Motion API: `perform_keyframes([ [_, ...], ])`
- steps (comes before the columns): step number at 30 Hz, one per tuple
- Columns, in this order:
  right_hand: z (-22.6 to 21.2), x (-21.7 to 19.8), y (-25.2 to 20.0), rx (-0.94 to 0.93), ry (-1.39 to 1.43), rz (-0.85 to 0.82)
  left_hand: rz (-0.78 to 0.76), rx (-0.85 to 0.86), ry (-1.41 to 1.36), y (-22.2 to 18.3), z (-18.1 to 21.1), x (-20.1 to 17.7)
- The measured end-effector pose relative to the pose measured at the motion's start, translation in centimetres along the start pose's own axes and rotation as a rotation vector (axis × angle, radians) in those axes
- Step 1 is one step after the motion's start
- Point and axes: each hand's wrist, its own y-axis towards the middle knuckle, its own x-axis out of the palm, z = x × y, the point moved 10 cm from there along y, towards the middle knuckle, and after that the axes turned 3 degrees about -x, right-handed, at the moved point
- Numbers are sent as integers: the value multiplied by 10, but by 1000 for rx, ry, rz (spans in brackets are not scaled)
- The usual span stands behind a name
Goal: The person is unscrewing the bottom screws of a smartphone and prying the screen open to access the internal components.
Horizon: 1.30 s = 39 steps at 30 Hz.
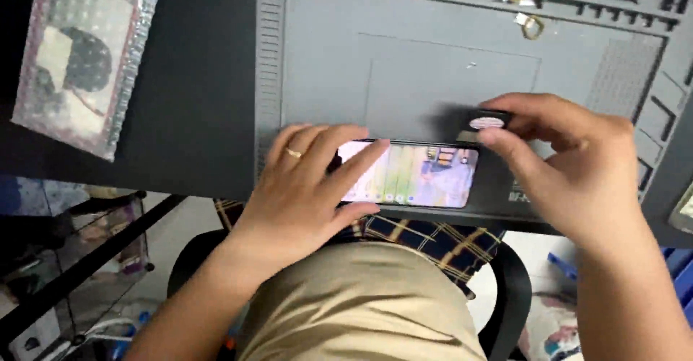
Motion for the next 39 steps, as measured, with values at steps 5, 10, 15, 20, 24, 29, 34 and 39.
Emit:
perform_keyframes([
  [5, -4, -7, -21, -11, 95, 75, -118, -41, -4, 15, 5, 3],
  [10, -8, -13, -47, -28, 117, 168, -120, -6, -1, 13, 18, 4],
  [15, -42, -11, -49, -220, -141, 122, 39, -24, 100, 4, 28, -6],
  [20, -58, -9, -52, -313, -197, 119, 42, -37, 105, -2, 31, -3],
  [24, -61, -10, -56, -333, -165, 125, -12, -48, 107, -3, 30, 3],
  [29, -53, -11, -62, -314, -241, 117, 12, -41, 87, -2, 32, 0],
  [34, -54, -1, -71, -468, -549, 117, -26, -30, 26, 2, 29, -3],
  [39, -85, 5, -72, -711, -636, 192, -114, 27, -49, 4, 30, 2],
])
